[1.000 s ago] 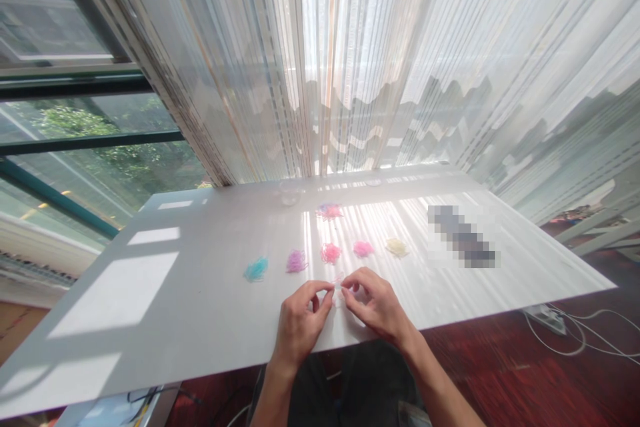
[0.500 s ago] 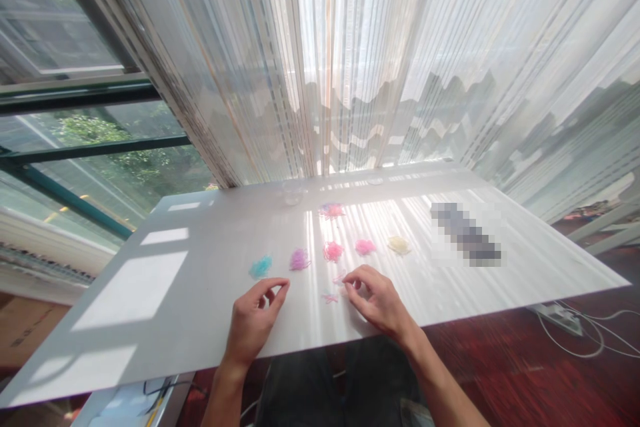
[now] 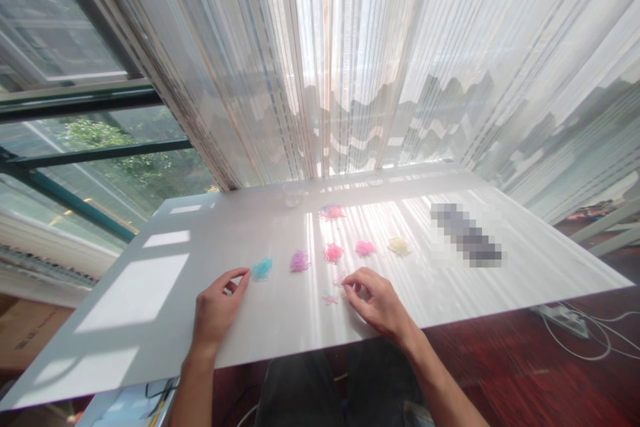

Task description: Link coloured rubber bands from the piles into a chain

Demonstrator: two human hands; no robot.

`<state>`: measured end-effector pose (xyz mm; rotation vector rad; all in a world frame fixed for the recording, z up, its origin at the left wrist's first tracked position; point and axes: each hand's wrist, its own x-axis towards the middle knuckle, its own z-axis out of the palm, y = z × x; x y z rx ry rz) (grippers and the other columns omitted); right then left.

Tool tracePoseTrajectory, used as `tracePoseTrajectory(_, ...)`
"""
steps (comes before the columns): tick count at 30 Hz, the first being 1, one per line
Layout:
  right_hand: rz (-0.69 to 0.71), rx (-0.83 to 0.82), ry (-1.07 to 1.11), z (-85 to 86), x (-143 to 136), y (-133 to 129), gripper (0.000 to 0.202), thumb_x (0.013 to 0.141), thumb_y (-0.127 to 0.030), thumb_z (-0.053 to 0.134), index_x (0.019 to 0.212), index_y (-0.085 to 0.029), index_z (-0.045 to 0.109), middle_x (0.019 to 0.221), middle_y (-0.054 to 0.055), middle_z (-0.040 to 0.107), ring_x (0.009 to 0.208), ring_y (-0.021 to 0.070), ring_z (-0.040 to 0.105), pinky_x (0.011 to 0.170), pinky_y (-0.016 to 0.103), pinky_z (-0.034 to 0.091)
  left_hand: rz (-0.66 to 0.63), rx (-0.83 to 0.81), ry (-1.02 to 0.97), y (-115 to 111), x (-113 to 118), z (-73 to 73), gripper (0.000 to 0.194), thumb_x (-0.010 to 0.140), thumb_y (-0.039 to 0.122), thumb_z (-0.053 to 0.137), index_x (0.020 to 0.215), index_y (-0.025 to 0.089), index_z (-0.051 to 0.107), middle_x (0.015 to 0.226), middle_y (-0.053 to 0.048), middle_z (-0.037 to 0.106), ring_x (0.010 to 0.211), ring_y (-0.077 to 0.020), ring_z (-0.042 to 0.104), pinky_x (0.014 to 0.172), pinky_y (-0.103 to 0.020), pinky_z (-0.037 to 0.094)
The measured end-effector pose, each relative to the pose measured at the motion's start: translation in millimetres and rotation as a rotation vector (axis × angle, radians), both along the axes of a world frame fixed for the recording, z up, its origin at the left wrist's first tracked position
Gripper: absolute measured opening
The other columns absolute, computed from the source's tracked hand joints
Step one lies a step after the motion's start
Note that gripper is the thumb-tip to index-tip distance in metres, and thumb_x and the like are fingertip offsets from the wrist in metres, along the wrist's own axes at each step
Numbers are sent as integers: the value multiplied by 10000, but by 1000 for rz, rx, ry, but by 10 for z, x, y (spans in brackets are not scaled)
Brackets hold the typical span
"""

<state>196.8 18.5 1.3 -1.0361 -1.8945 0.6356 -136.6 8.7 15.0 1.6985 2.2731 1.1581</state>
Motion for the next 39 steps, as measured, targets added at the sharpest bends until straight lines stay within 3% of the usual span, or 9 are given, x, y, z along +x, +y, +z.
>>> tracePoseTrajectory(9,6,-8,-12,15,5,-3,146,936,-184,580,930,-216,723,789,21,668,681,161,626,667,275,513,-47,34,46,20,1,-64,366,793,526,627,910,230,809,562,33,607,496,-150,561,612,-256,498)
tracePoseTrajectory(16,6,-24,-13,18,5,-6,154,939,-189,576,939,-207,729,793,27,668,681,159,620,666,275,515,-46,145,75,-18,53,-18,342,848,488,610,904,200,787,609,20,651,484,-134,555,575,-242,498)
tracePoseTrajectory(18,6,-25,-12,20,4,-5,154,938,-190,576,937,-207,729,792,27,668,677,159,621,660,274,515,-73,184,71,-52,148,6,317,879,463,603,910,199,776,676,6,698,494,-128,561,555,-234,492)
tracePoseTrajectory(21,3,-29,-18,27,2,-6,151,940,-194,579,938,-211,728,795,26,674,681,161,627,664,276,520,-221,179,68,-146,395,20,277,928,431,595,932,209,759,794,-10,750,517,-120,575,573,-231,506)
tracePoseTrajectory(26,0,-27,-23,60,1,-13,149,948,-211,577,932,-215,725,803,28,687,681,163,630,667,281,532,-464,-4,129,-266,875,-9,197,965,383,595,1040,257,727,955,4,779,539,-122,597,619,-254,526)
tracePoseTrajectory(29,-10,-5,-24,69,-3,-13,146,947,-217,577,920,-217,721,801,32,689,688,168,634,674,284,538,-583,-89,157,-251,1050,-18,184,960,330,603,1097,268,711,1009,-5,771,586,-138,637,651,-261,540)
tracePoseTrajectory(31,-69,20,-15,56,-5,-6,143,937,-213,577,902,-215,716,803,39,695,715,182,646,684,292,539,-619,-121,169,-224,1116,-17,180,961,318,609,1098,265,712,1003,-12,758,640,-153,672,678,-263,548)
tracePoseTrajectory(36,-370,-12,65,-9,-5,33,177,918,-231,547,934,-195,719,803,48,729,643,183,646,666,307,550,-636,-161,158,-166,1205,-18,162,985,307,582,1035,246,724,952,-19,750,709,-176,708,693,-272,557)
tracePoseTrajectory(39,-436,-49,84,-23,-11,45,193,916,-260,547,926,-189,726,776,42,741,581,173,634,634,300,552,-652,-154,144,-143,1245,-10,166,983,287,573,1029,238,725,953,-27,764,719,-179,717,710,-276,570)
